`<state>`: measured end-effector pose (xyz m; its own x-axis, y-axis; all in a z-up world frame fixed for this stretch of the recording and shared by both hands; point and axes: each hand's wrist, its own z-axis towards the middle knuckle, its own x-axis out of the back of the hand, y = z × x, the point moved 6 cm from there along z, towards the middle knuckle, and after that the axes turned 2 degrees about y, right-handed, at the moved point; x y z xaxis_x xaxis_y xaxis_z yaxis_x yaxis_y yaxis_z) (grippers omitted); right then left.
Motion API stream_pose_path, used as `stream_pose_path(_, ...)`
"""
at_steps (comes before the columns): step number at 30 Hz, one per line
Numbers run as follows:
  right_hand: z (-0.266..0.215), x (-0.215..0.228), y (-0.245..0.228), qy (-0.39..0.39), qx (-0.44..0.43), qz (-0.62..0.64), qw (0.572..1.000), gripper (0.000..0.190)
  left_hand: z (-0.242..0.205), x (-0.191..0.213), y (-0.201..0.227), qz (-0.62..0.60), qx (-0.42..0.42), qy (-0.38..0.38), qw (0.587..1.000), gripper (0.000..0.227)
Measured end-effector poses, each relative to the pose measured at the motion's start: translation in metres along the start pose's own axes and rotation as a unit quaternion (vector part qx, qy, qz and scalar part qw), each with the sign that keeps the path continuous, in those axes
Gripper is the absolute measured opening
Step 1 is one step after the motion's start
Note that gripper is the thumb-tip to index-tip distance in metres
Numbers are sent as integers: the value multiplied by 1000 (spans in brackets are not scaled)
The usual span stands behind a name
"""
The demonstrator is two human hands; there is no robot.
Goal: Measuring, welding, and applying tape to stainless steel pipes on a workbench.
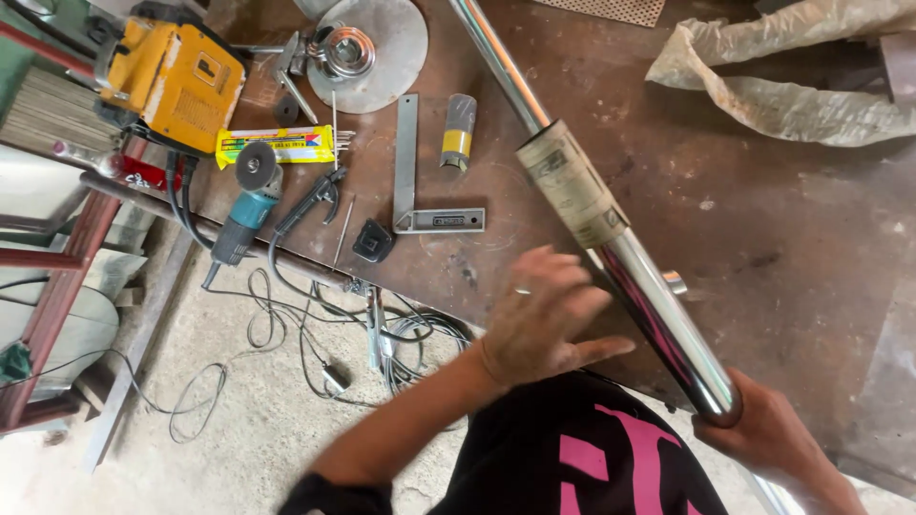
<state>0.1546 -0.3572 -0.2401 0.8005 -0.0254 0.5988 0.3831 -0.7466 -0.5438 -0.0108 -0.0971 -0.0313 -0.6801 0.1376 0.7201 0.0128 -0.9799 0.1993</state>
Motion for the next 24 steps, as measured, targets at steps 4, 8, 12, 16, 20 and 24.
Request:
stream_pose_path(4, 5, -5, -14, -49, -33, -19, 998, 54, -61, -38, -79, -360, 582, 131, 718, 109)
stream_pose_path(8, 9, -7, -40, -66, -3, 22, 998, 37, -35, -40, -104, -571, 547, 257, 555, 70)
stream_pose_path(12, 20, -14, -59, -107, 34, 85, 990, 41, -28, -36, -91, -578, 617, 279, 455, 70)
stream_pose_path(16, 16, 1, -95, -12, 69, -45, 997, 40, -43, -66, -32, -523, 609, 246, 544, 41)
stream_pose_path(20, 9, 8, -116, -7, 23, -24, 999, 44, -47, -84, 17, -608, 561, 222, 516, 38)
stream_pose_path(24, 13, 11, -116, 26, 67, 10, 997, 34, -43, -84, 20, -592, 554, 81, 580, 51)
